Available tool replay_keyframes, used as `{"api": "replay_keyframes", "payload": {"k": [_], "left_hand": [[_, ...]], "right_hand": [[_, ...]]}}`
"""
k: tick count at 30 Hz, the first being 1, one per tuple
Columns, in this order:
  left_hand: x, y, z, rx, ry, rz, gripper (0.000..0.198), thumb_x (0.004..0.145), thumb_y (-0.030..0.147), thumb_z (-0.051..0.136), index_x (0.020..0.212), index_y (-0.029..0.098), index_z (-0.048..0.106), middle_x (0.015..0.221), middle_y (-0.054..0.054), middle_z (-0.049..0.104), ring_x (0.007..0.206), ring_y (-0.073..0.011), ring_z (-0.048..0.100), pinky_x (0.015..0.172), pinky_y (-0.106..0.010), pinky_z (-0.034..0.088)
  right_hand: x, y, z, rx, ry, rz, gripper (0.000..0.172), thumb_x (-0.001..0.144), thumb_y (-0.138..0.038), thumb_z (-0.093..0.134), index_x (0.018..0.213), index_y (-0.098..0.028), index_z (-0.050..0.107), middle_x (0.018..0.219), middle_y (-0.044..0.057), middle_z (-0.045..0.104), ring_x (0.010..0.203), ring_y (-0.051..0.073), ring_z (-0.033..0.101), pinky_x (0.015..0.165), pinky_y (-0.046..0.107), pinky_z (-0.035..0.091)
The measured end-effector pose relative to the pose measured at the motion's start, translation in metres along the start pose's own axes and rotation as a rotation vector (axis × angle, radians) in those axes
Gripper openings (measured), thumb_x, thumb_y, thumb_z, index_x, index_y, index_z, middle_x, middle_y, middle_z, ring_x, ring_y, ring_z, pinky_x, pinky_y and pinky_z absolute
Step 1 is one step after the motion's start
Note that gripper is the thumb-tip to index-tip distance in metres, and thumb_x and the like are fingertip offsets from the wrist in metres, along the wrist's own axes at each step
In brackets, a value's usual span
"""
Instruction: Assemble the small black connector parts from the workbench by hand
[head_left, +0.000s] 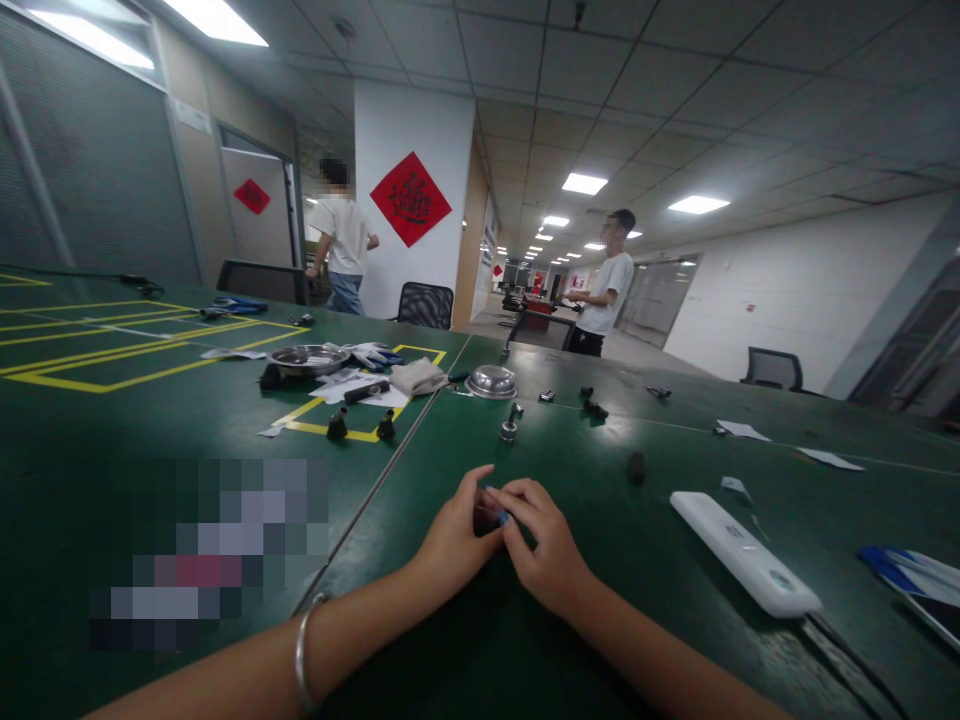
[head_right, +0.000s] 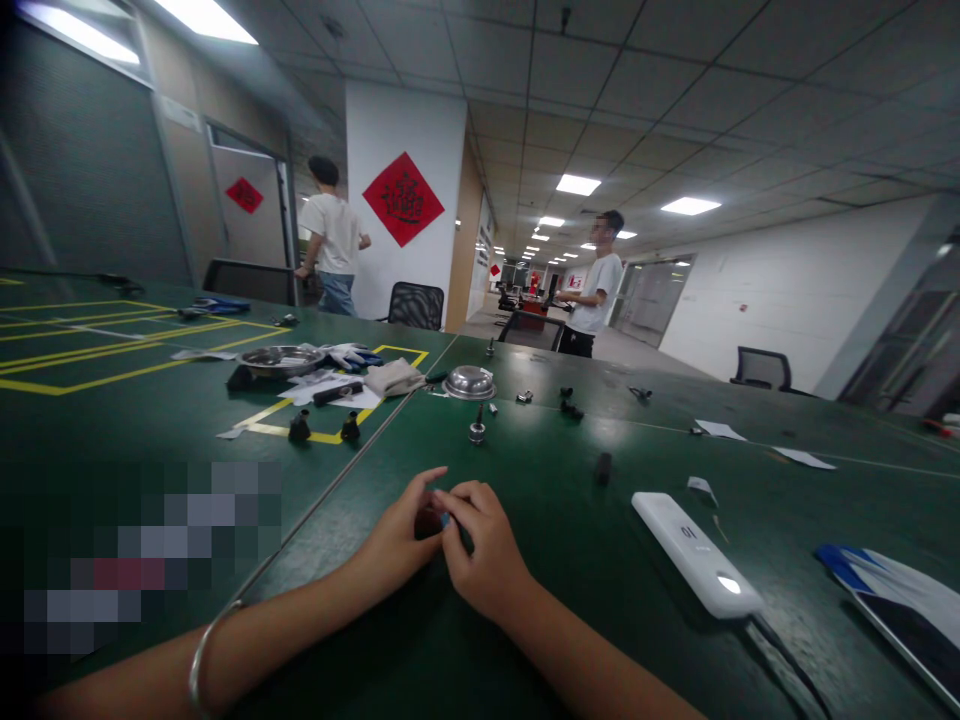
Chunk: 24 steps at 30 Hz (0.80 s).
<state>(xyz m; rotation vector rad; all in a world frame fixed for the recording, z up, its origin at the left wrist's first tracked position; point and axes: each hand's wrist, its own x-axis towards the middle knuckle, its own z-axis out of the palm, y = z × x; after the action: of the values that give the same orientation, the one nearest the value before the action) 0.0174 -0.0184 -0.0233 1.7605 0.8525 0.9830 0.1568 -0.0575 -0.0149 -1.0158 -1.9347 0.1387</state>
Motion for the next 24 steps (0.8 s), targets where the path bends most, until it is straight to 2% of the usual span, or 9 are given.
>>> {"api": "replay_keyframes", "payload": {"k": [4,10,14,17,24], "left_hand": [[0.0005,-0.0015,0.0008,-0.015,-0.011,0.002,0.063,0.066,0.01,0.058,0.124,0.015,0.032,0.087,-0.003,0.059,0.079,-0.0174,0.059,0.075,-0.032,0.048],[0.0005,-0.0009,-0.0003,0.017,-0.004,0.004,0.063,0.066,0.008,0.057,0.124,0.015,0.032,0.092,-0.004,0.059,0.082,-0.0181,0.059,0.077,-0.033,0.048],[0.0002,-0.0004,-0.0003,0.027,-0.002,0.008,0.061,0.068,0.011,0.057,0.124,0.015,0.033,0.09,-0.004,0.059,0.082,-0.0183,0.059,0.075,-0.032,0.048],[-0.0001,-0.0006,-0.0001,0.02,-0.002,-0.006,0.061,0.067,0.01,0.058,0.123,0.016,0.034,0.091,-0.004,0.059,0.081,-0.0178,0.06,0.074,-0.031,0.048],[0.0007,-0.0023,-0.001,0.041,0.009,0.011,0.062,0.066,0.008,0.057,0.124,0.016,0.035,0.09,-0.004,0.059,0.082,-0.0182,0.06,0.077,-0.032,0.048]], "right_hand": [[-0.001,0.0042,0.0023,-0.037,-0.006,-0.013,0.04,0.08,-0.006,0.044,0.114,-0.021,0.059,0.084,0.005,0.053,0.08,0.018,0.05,0.071,0.033,0.043],[0.0002,0.0069,0.0036,-0.097,0.064,0.043,0.029,0.081,-0.014,0.05,0.106,-0.02,0.064,0.081,0.004,0.05,0.076,0.018,0.05,0.067,0.031,0.043],[0.0001,0.0027,0.0006,-0.072,0.033,-0.005,0.038,0.08,-0.012,0.048,0.114,-0.022,0.06,0.09,0.006,0.053,0.084,0.02,0.05,0.072,0.034,0.044],[-0.0007,0.0045,0.0014,-0.045,0.012,-0.038,0.042,0.08,-0.008,0.045,0.116,-0.024,0.059,0.088,0.005,0.055,0.082,0.019,0.051,0.072,0.033,0.044],[0.0,0.0071,0.0045,-0.065,0.069,0.027,0.031,0.08,-0.013,0.05,0.107,-0.021,0.064,0.083,0.005,0.052,0.078,0.018,0.051,0.068,0.032,0.044]]}}
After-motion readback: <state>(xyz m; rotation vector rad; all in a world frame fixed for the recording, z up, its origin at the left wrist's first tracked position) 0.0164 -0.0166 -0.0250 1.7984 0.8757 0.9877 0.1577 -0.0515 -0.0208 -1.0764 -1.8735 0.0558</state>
